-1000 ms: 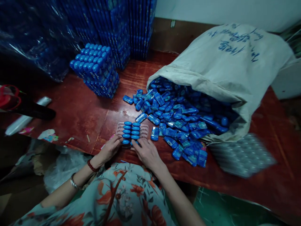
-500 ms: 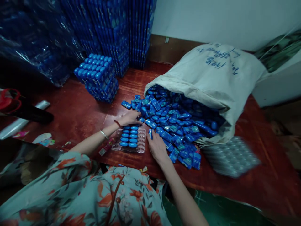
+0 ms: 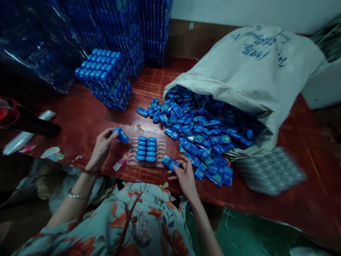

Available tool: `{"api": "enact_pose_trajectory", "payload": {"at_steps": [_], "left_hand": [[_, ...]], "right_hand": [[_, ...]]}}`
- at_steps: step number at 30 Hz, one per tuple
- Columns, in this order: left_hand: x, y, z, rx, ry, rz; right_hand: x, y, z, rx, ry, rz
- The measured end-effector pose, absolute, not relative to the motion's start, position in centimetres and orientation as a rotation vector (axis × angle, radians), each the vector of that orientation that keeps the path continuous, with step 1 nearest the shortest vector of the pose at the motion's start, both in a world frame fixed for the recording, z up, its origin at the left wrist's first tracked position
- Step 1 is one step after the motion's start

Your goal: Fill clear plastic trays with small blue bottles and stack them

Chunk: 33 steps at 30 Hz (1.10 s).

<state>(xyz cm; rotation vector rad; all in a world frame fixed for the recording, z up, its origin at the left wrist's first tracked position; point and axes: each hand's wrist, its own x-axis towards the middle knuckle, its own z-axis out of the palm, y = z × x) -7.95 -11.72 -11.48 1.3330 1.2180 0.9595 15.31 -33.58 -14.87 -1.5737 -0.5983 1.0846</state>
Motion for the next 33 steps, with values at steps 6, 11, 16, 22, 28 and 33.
{"api": "enact_pose_trajectory", "payload": {"at_steps": [6, 11, 16, 22, 28, 33], "left_hand": [[-10.7, -18.8, -12.5, 0.865, 1.309, 0.879], [-9.2, -21.5, -13.8, 1.031, 1.335, 0.919], [-9.3, -22.2, -14.2, 1.338, 1.305, 0.922], [-10.5, -22.2, -14.5, 1.43, 1.14, 0.871], [-9.7, -22.4, -14.2, 1.533, 1.063, 0.879], [-9.3, -23.1, -15.0, 1.557, 1.287, 0.871]], "right_hand": [[14.0, -33.5, -14.4, -1.623, -0.934, 1.142], [13.0, -32.5, -13.6, -1.651, -1.404, 0.619], [13.0, -32.0, -14.1, -1.558, -1.666, 0.467], [12.8, -32.2, -13.4, -1.629, -2.011, 0.398], [12.1, -31.2, -12.5, -1.626, -2.159, 0.354], [11.6, -31.3, -12.8, -1.629, -2.149, 0.32]]}}
